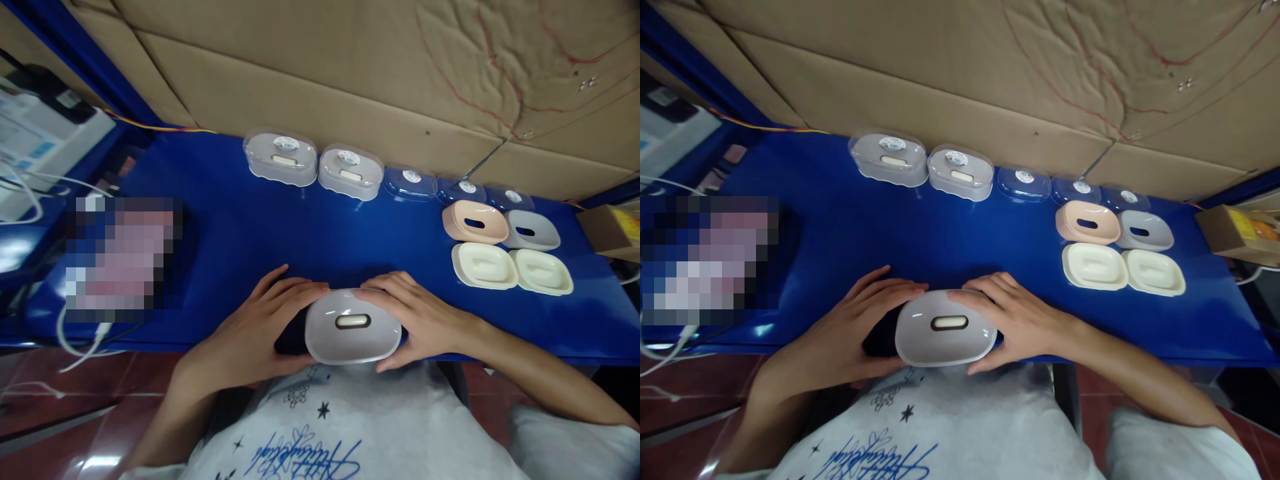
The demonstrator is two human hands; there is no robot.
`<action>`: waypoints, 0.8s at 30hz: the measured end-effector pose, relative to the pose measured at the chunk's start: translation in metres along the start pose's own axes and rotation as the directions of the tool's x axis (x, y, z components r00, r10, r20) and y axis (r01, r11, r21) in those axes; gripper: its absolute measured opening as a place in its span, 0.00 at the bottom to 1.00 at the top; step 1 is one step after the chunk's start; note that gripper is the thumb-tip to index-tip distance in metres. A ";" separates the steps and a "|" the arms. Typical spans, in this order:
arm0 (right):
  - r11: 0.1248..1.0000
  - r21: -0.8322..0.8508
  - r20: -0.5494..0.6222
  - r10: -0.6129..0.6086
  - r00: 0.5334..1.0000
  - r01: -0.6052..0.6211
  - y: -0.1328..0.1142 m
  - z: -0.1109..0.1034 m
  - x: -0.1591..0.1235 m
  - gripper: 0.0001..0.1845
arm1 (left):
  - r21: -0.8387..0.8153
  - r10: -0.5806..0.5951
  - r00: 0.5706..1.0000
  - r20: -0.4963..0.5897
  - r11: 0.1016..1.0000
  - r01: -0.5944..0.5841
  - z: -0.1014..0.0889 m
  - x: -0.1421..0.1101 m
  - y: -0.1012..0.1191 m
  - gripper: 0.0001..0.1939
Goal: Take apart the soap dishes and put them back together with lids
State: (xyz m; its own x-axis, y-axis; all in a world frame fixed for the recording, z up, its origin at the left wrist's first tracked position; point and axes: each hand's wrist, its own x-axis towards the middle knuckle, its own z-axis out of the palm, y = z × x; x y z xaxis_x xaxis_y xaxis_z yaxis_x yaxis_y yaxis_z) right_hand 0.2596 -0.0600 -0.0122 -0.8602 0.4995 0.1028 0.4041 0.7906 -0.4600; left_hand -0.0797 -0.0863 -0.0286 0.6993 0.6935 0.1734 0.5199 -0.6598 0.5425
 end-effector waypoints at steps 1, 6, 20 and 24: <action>1.000 0.006 0.002 0.003 1.000 -0.003 0.000 0.000 0.000 0.59 | -0.008 -0.001 1.000 0.003 1.000 0.001 0.000 0.000 0.000 0.45; 0.999 0.036 0.037 0.028 0.999 -0.029 0.001 -0.001 -0.001 0.60 | -0.019 -0.010 1.000 -0.008 1.000 0.010 0.000 0.000 -0.001 0.46; 0.982 -0.186 0.037 -0.024 0.999 0.030 -0.008 -0.009 -0.009 0.56 | -0.086 0.028 0.999 -0.015 0.996 -0.029 -0.004 0.001 0.004 0.44; 0.966 -0.257 0.038 -0.028 0.999 0.036 -0.012 -0.009 -0.011 0.53 | -0.079 0.031 1.000 -0.006 0.996 -0.031 -0.004 0.001 0.004 0.44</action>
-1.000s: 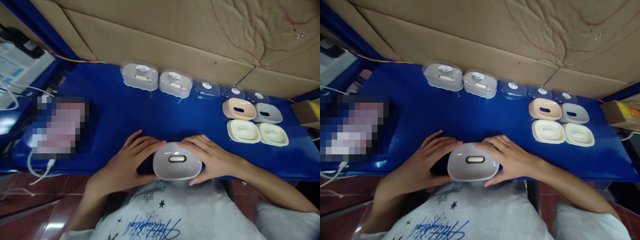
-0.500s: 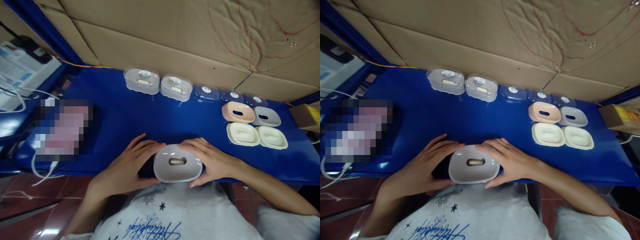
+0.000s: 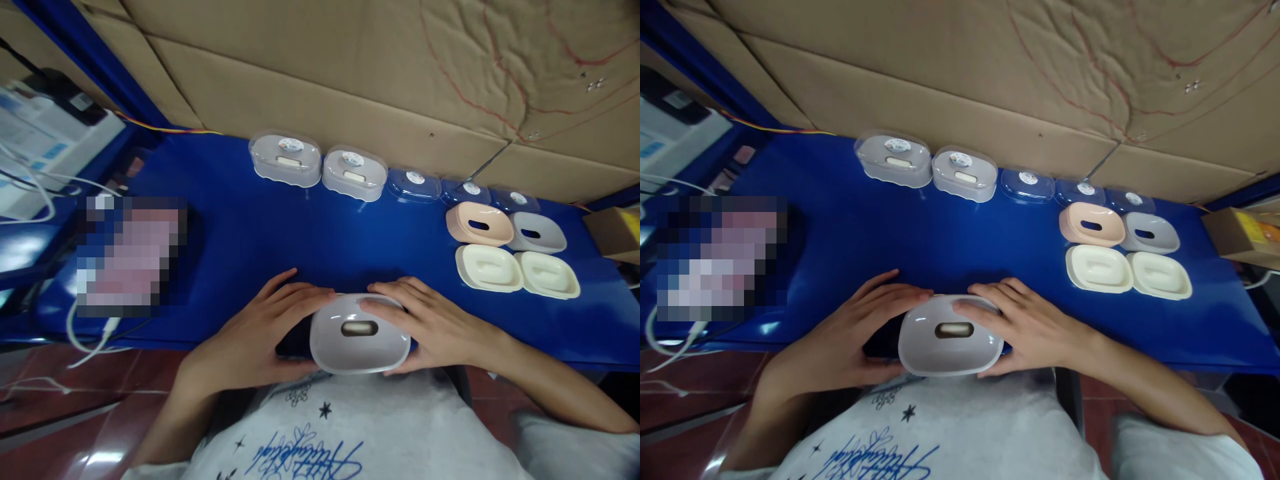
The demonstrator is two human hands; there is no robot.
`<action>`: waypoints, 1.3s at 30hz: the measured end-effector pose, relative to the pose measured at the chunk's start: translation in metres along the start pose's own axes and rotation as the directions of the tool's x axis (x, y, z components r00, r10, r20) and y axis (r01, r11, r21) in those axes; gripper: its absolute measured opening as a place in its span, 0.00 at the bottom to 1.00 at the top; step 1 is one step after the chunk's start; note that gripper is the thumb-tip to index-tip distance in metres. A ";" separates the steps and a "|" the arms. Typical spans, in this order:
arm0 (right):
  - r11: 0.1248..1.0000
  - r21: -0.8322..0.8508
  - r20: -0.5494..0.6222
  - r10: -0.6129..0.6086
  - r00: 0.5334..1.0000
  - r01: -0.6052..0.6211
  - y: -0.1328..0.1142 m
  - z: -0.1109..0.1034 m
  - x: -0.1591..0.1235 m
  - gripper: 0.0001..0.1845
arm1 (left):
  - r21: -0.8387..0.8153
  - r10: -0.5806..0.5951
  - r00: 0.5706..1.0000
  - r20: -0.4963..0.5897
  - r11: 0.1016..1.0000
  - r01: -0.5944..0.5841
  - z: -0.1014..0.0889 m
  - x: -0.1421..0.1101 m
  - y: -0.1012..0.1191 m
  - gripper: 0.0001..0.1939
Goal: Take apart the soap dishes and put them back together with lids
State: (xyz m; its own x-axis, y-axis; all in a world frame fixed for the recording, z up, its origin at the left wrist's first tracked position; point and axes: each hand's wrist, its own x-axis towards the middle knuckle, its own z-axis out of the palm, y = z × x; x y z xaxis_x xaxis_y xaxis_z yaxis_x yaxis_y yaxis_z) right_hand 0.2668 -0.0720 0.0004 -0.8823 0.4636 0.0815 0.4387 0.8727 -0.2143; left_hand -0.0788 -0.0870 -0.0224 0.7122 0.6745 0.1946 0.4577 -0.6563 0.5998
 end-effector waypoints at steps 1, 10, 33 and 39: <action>1.000 -0.013 -0.001 -0.001 1.000 0.001 -0.001 0.000 0.000 0.52 | 0.006 0.000 1.000 0.004 1.000 0.000 0.000 0.000 0.000 0.44; 0.998 -0.056 -0.017 0.037 0.999 -0.038 0.004 0.008 0.000 0.53 | 0.071 -0.044 0.999 -0.003 0.997 0.044 0.003 -0.003 -0.003 0.45; 0.966 0.227 0.011 0.127 0.992 -0.126 0.014 0.009 0.010 0.52 | 0.099 -0.065 0.997 -0.047 0.993 0.069 0.008 -0.007 -0.006 0.47; 0.975 0.201 -0.011 0.098 0.995 -0.094 0.016 0.012 0.010 0.52 | 0.097 -0.080 0.996 -0.041 0.992 0.084 0.008 -0.004 -0.005 0.43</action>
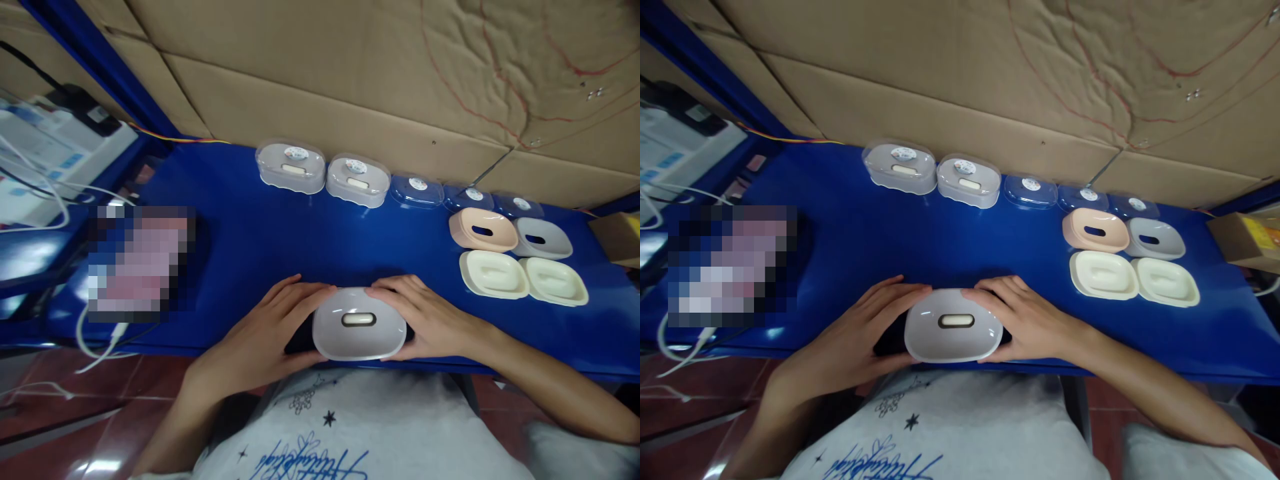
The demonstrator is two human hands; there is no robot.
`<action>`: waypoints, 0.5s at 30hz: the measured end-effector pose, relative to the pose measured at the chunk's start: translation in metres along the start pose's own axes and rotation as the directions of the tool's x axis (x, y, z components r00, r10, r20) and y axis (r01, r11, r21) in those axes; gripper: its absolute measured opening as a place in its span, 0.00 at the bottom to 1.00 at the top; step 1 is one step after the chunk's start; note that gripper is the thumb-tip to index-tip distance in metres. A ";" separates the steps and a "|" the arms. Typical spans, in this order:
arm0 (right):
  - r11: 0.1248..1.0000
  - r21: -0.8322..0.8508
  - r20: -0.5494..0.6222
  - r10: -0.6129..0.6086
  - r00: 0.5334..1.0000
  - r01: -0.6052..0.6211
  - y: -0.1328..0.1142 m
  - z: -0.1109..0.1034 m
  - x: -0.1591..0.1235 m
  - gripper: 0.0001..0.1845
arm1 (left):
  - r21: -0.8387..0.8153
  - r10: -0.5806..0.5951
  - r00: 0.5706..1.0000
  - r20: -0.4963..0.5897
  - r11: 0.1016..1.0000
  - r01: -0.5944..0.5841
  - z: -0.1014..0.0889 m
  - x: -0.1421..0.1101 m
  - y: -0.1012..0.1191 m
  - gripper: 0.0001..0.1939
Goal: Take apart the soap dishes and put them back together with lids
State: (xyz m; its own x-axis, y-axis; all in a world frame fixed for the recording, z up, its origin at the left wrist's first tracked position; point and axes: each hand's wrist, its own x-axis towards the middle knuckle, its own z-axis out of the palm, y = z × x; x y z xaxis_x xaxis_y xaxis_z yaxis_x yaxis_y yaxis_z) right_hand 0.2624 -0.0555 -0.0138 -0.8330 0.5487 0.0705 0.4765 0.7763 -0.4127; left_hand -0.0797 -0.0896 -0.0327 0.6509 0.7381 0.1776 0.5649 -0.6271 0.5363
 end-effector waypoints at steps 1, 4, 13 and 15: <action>1.000 0.005 0.003 0.003 1.000 -0.003 0.000 0.000 0.000 0.52 | -0.002 -0.002 1.000 0.001 1.000 0.002 0.000 0.001 0.001 0.43; 0.998 0.058 0.032 0.026 0.999 -0.027 0.002 0.000 0.000 0.53 | -0.008 0.001 1.000 0.013 1.000 -0.001 -0.001 0.002 0.002 0.45; 0.986 0.162 0.012 0.038 0.999 -0.040 0.009 0.003 0.000 0.57 | 0.011 0.036 0.999 -0.005 0.999 -0.036 -0.003 0.001 0.003 0.48; 0.989 0.136 0.027 0.048 0.998 -0.051 0.010 0.005 -0.001 0.57 | 0.019 0.017 1.000 -0.004 1.000 -0.017 -0.002 0.001 0.003 0.48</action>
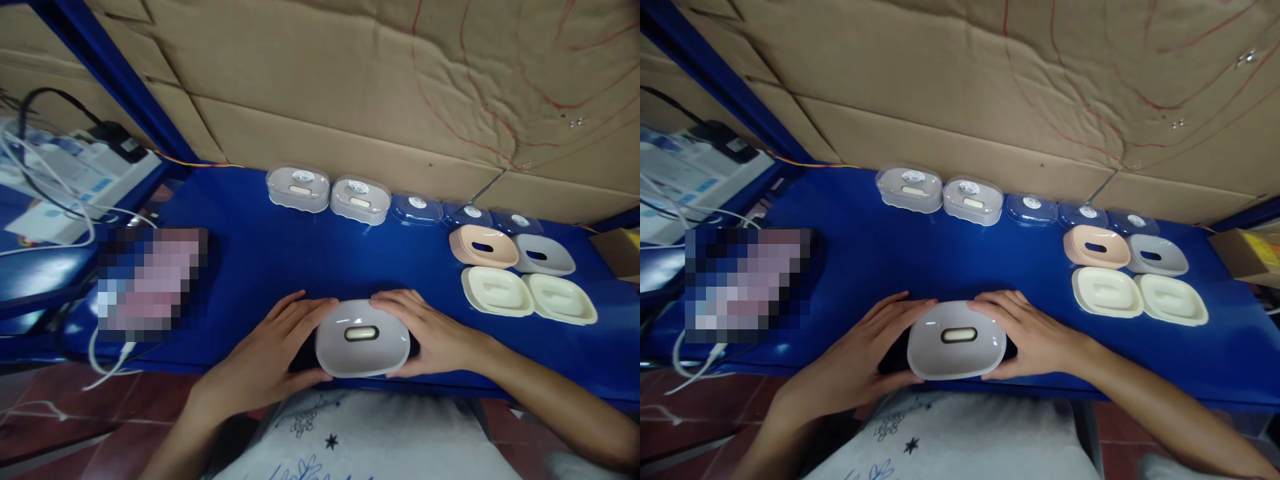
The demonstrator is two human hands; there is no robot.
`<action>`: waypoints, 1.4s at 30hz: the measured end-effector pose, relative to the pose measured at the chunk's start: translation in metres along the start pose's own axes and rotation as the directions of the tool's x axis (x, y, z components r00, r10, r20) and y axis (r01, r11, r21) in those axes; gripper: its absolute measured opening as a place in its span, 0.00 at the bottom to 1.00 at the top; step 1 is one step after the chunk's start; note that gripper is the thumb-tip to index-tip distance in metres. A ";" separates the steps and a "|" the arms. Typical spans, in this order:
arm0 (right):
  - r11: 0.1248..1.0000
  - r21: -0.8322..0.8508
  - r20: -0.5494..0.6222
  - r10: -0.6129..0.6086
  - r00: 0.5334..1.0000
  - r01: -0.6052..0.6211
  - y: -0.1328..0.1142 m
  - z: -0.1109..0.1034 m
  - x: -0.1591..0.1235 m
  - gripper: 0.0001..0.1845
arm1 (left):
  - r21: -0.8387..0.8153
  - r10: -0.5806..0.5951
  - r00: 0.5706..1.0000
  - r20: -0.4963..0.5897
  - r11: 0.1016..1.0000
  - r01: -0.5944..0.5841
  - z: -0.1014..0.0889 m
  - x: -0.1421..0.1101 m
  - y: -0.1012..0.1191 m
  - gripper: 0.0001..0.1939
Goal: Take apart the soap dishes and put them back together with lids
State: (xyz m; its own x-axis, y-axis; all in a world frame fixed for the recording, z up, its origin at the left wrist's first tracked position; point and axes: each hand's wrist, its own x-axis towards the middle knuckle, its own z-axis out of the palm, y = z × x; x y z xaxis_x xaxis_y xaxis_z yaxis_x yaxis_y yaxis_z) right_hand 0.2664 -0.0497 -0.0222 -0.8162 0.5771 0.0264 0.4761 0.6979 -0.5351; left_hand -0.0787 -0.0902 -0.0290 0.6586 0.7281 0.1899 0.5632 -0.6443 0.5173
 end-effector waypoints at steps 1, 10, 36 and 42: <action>1.000 -0.014 0.007 0.002 1.000 -0.001 0.001 0.001 0.000 0.57 | 0.001 -0.008 1.000 0.002 1.000 0.008 0.000 0.000 0.000 0.48; 0.999 -0.049 -0.004 -0.020 1.000 0.020 0.005 0.001 -0.003 0.61 | 0.024 -0.043 0.999 0.011 0.999 0.043 0.000 -0.001 0.001 0.49; 0.967 -0.218 -0.062 -0.148 0.987 0.131 -0.004 0.000 -0.005 0.52 | 0.037 0.021 1.000 -0.003 0.999 -0.021 0.001 0.000 0.000 0.50; 0.976 -0.201 -0.027 -0.092 0.995 0.085 -0.004 0.005 -0.005 0.50 | 0.024 -0.007 1.000 0.018 1.000 0.006 0.003 0.000 -0.001 0.51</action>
State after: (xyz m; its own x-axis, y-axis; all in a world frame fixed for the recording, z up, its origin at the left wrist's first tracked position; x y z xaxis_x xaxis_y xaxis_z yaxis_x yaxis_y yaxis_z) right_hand 0.2665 -0.0575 -0.0240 -0.8473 0.5219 0.0982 0.4614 0.8150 -0.3505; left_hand -0.0774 -0.0900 -0.0325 0.6635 0.7283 0.1714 0.5794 -0.6451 0.4981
